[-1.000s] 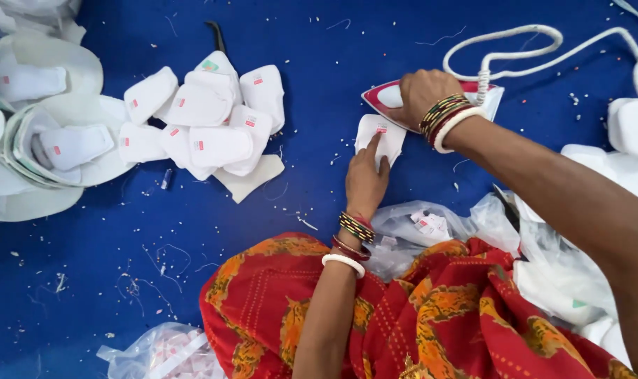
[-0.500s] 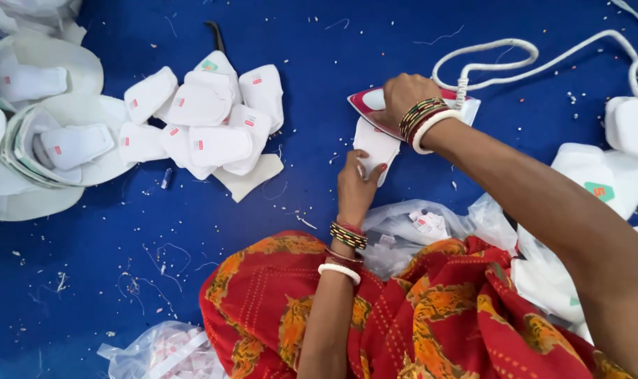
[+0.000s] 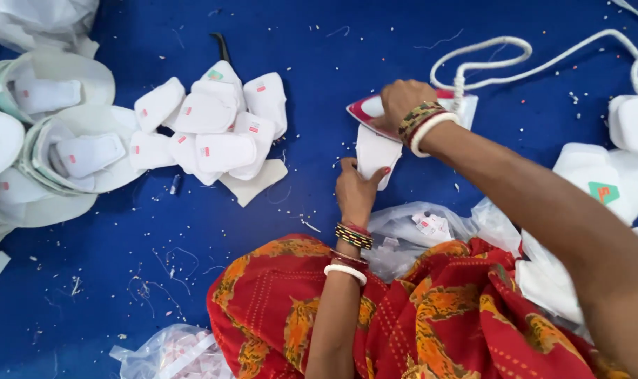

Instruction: Ironing brand labels onto white shoe tongues.

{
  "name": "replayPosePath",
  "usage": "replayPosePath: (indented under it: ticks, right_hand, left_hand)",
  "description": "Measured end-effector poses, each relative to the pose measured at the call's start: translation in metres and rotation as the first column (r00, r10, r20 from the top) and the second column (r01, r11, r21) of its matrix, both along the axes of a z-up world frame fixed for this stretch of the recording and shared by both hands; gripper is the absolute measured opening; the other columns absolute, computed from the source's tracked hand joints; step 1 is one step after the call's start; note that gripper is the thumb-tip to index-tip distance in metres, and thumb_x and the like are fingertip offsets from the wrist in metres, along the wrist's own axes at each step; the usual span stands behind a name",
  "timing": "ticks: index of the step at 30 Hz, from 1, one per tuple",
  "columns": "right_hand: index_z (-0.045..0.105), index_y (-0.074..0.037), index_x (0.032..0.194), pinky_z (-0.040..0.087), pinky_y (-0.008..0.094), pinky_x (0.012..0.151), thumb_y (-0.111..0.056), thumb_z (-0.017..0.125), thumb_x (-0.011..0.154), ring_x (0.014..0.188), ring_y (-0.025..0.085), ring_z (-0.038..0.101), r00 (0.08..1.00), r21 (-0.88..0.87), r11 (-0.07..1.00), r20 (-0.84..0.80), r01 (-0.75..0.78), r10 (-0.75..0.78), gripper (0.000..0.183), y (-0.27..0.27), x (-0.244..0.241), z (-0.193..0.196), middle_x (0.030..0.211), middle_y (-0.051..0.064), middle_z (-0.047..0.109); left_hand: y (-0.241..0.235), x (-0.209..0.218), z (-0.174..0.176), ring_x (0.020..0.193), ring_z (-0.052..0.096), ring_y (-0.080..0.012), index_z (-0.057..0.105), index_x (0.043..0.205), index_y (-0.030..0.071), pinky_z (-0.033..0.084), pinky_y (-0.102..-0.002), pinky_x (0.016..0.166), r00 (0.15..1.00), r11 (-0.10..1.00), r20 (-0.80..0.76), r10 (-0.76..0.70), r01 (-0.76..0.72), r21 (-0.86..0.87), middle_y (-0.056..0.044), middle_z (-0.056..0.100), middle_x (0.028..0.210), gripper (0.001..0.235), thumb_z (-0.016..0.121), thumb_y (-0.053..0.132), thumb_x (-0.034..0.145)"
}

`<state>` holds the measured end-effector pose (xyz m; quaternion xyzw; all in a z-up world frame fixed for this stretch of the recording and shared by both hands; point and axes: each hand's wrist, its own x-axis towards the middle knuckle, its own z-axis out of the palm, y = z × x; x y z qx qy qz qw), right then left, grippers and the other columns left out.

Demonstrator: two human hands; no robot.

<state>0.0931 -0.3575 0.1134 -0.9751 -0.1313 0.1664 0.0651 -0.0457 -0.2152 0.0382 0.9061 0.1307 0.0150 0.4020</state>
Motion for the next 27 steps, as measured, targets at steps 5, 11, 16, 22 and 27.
replayPosePath:
  ticks: [5,11,16,22,27]
  right_hand:
    - [0.075,-0.003,0.101,0.059,0.046,0.067,-0.063,0.078,0.082,0.081,0.038,0.074,0.962,0.204,0.969,0.204,0.138,-0.18,0.064,0.004,0.028,0.017,0.087,0.022,0.074]
    - [0.06,-0.005,0.09,0.045,0.032,0.058,-0.068,0.053,0.109,0.07,0.014,0.057,0.819,0.908,0.397,0.125,0.133,-0.56,0.065,-0.051,0.022,-0.035,0.077,0.006,0.057]
    - [0.057,-0.007,0.094,0.038,0.032,0.057,-0.068,0.043,0.109,0.068,0.011,0.05,0.777,0.956,0.269,0.079,0.119,-0.625,0.064,-0.073,-0.011,-0.073,0.076,0.001,0.051]
    - [0.053,-0.002,0.095,0.041,0.036,0.072,-0.064,0.038,0.112,0.082,0.02,0.049,0.773,0.912,0.376,0.118,0.165,-0.624,0.066,-0.096,-0.043,-0.074,0.086,0.009,0.05]
    - [0.062,-0.001,0.127,0.049,0.036,0.088,-0.05,0.046,0.114,0.104,0.024,0.064,0.838,0.911,0.403,0.15,0.089,-0.524,0.053,-0.115,-0.068,-0.041,0.112,0.014,0.066]
  left_hand:
    - [0.018,0.007,-0.012,0.063,0.067,-0.0381,0.066,0.089,0.0,0.051,-0.047,0.058,0.991,0.997,-0.123,-0.051,0.057,0.043,-0.019,0.069,0.071,0.056,0.087,0.05,0.073]
    - [0.18,0.048,-0.101,0.074,0.067,-0.0297,0.065,0.089,0.005,0.053,-0.043,0.069,0.962,0.687,0.251,-0.11,-0.109,0.718,-0.013,0.071,0.082,0.044,0.073,0.047,0.104]
    - [0.211,0.037,0.024,0.056,0.04,-0.0071,0.058,0.123,0.005,0.031,-0.022,0.046,0.836,0.485,-0.085,0.541,-0.393,-0.781,-0.001,0.054,0.08,0.033,0.064,0.014,0.093]
    - [0.127,-0.004,0.009,0.072,0.057,-0.0139,0.058,0.112,0.0,0.048,-0.023,0.061,0.899,-0.058,-0.376,0.223,-0.373,-0.926,-0.006,0.059,0.091,0.027,0.056,-0.001,0.085]
    - [0.039,-0.036,-0.031,0.079,0.056,-0.0163,0.056,0.111,0.0,0.046,-0.024,0.062,0.942,-0.218,-0.306,-0.139,-0.33,-0.918,-0.009,0.058,0.098,0.027,0.053,-0.005,0.084]
